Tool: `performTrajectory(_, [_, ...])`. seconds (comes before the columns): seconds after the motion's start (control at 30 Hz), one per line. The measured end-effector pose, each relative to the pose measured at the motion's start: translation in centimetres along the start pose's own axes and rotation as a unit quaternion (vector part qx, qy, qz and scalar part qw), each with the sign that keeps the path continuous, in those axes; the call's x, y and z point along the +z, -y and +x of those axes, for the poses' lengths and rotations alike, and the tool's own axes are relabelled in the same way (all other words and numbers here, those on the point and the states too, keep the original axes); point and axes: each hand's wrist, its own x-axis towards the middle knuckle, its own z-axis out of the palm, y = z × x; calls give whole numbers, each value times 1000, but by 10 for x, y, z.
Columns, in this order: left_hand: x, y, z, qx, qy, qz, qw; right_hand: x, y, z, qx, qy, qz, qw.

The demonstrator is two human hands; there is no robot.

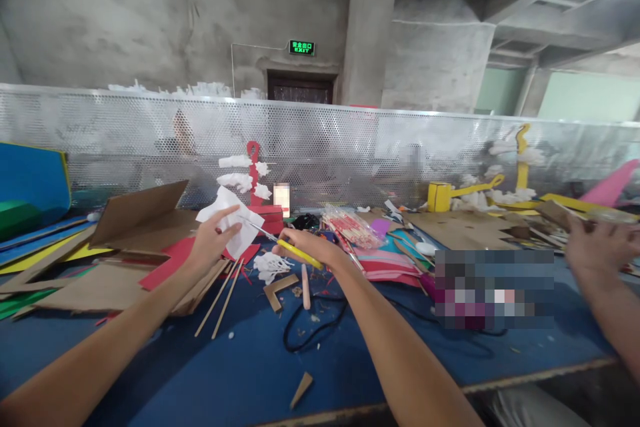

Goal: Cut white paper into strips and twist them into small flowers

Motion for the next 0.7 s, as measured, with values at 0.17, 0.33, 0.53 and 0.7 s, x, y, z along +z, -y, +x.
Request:
performTrajectory(0.17, [0, 1, 1, 4, -10, -14, 1000, 4, -8, 4, -8, -22, 3, 1000])
performTrajectory(0.33, [-1, 2, 1, 2, -13, -27, 1000, 6, -12, 6, -21, -28, 10, 999])
performTrajectory(0.53, [-1, 1, 2, 2, -20, -34, 999, 8, -13, 8, -24, -39, 19, 999])
performTrajectory(0.7, [-1, 1, 0, -1, -25, -32, 999, 6, -11, 6, -20, -31, 23, 999])
